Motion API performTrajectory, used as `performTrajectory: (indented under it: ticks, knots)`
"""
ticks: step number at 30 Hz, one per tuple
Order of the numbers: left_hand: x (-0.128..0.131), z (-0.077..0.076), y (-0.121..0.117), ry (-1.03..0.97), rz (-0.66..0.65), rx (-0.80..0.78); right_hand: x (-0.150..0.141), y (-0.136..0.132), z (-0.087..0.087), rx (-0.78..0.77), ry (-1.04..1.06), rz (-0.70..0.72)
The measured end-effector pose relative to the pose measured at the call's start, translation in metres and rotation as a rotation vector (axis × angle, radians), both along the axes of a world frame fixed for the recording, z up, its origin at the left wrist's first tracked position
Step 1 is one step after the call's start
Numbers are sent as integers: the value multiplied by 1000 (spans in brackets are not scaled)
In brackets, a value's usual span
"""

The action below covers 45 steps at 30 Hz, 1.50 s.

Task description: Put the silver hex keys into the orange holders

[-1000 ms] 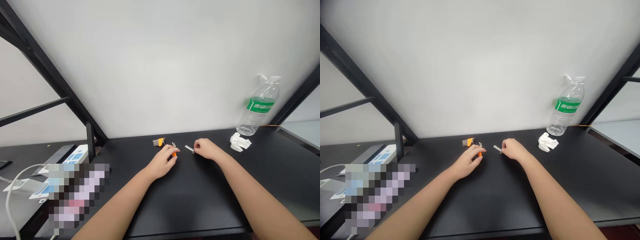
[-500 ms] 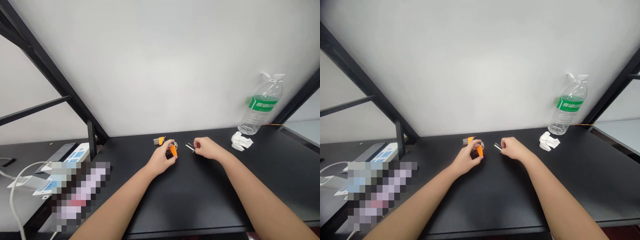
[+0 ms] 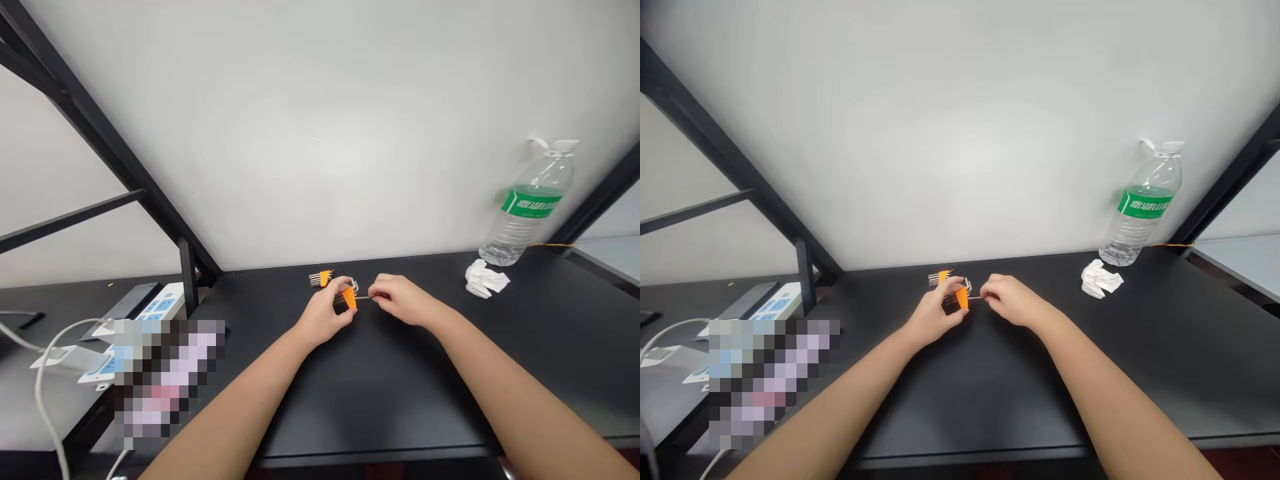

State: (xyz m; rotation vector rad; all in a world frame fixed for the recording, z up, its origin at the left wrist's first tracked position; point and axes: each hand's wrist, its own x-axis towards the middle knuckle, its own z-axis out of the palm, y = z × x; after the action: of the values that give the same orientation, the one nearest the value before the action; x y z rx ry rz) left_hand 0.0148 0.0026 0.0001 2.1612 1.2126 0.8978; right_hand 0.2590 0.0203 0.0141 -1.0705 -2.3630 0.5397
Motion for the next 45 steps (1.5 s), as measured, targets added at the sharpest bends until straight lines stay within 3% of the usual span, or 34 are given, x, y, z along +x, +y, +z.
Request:
performTrajectory:
  ticks: [5,12,18,23,28,38,45]
  knots:
    - [1,1,-1,76,-23,-7,-7,-7,4,51,-30,16]
    - [5,3,-3,64,-91,4,-29,-20,5,2,68,71]
    - [1,2,-1,56,-41,-20,-11,-5,2,56,-48,-203]
    - [1,1,-1,59,-31,-17,16,13,-1,-100,-254,-408]
    - [1,1,-1,41,-27,-25,23,18,-3,-276,-276,-422]
    - [1,2,-2,29,-53,-36,13,17,-7,-213,-327,-437]
    - [1,0,-1,24,-57,-30,16,17,-3,-317,-471,-532]
